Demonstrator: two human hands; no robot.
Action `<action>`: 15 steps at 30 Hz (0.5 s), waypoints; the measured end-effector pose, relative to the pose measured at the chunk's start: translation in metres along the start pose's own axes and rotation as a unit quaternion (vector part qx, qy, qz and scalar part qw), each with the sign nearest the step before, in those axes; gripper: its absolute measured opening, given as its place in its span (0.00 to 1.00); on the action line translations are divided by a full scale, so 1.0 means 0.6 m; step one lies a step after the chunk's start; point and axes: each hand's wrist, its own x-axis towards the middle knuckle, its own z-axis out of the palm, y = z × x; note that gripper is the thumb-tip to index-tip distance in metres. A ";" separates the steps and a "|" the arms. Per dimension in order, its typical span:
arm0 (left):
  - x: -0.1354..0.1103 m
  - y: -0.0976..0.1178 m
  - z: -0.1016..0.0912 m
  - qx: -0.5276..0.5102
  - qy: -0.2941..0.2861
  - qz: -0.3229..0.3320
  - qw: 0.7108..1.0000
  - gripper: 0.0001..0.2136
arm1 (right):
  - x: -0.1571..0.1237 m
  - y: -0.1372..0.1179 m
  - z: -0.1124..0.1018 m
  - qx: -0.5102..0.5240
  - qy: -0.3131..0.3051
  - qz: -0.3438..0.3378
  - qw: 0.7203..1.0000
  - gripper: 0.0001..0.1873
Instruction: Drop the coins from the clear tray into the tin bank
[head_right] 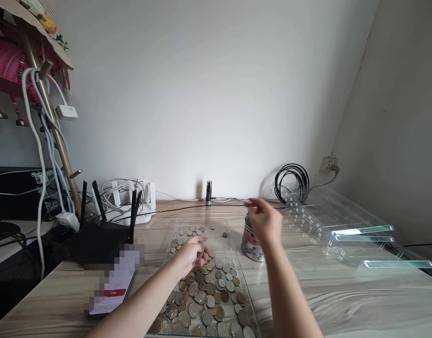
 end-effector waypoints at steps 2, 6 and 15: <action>-0.001 0.000 0.000 -0.010 -0.007 -0.002 1.000 0.17 | 0.029 0.026 -0.034 -0.097 0.017 0.048 0.994 0.13; -0.004 0.002 0.003 -0.004 -0.009 0.024 1.000 0.05 | 0.052 0.062 -0.051 -0.178 -0.106 0.115 0.972 0.10; -0.002 0.004 -0.002 -0.008 -0.038 0.024 0.999 0.11 | -0.009 -0.004 -0.001 -0.144 0.005 -0.078 0.986 0.15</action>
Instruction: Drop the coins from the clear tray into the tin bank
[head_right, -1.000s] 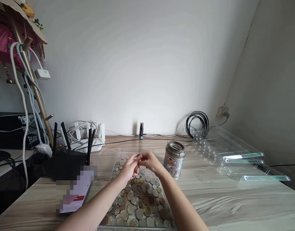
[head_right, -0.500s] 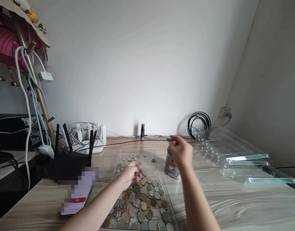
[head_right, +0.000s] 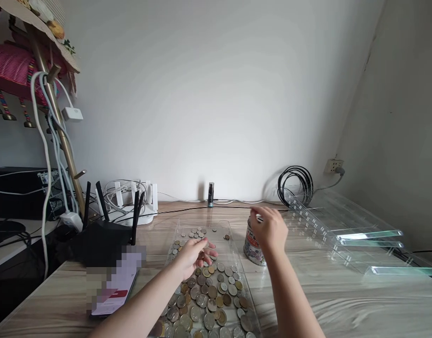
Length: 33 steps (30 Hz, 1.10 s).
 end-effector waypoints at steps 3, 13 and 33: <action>0.000 0.002 0.000 -0.029 -0.005 -0.003 1.000 0.14 | -0.033 -0.045 0.023 0.116 -0.185 -0.088 0.972 0.14; 0.001 0.006 0.004 -0.081 -0.008 -0.057 0.995 0.14 | -0.067 -0.084 0.063 0.123 -0.281 -0.133 0.943 0.10; -0.002 0.010 -0.001 -0.125 -0.018 -0.078 0.989 0.14 | 0.013 0.025 0.009 -0.042 0.004 -0.002 0.999 0.16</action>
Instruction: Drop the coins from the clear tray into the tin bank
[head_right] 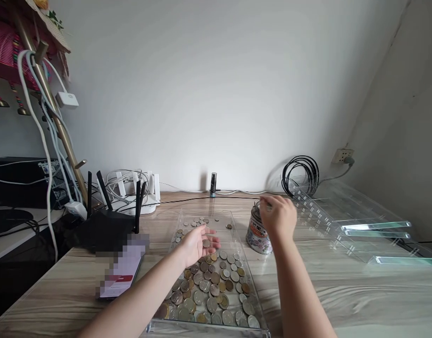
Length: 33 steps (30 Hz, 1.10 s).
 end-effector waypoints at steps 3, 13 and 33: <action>0.002 0.002 0.001 -0.078 0.015 0.017 0.997 0.15 | -0.039 -0.060 0.011 0.128 -0.137 -0.095 0.978 0.14; 0.001 0.004 0.001 -0.141 0.007 0.061 0.988 0.15 | -0.094 -0.124 0.045 0.192 -0.376 -0.215 0.880 0.08; 0.000 -0.001 -0.003 0.081 0.036 0.082 0.993 0.11 | 0.005 0.038 0.006 -0.024 0.020 0.042 0.999 0.15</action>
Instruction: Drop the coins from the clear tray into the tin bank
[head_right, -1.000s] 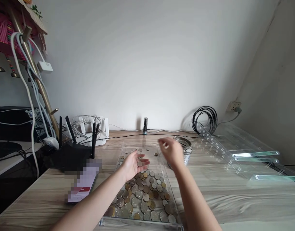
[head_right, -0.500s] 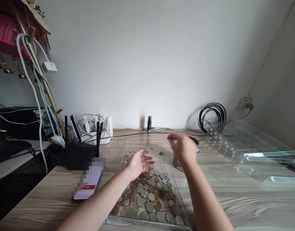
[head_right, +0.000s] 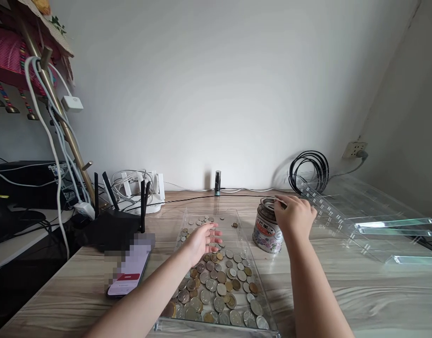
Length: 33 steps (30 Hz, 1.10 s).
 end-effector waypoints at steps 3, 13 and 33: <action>-0.004 0.004 0.004 0.098 0.044 0.094 0.990 0.06 | -0.022 -0.040 -0.004 0.083 0.049 -0.070 0.993 0.17; -0.023 -0.019 -0.023 0.511 0.026 0.096 0.854 0.18 | -0.170 -0.135 0.039 -0.036 -0.509 -0.177 0.842 0.28; -0.120 -0.008 -0.016 0.727 -0.068 0.023 0.683 0.13 | -0.211 -0.131 -0.044 -0.055 -0.686 -0.061 0.723 0.22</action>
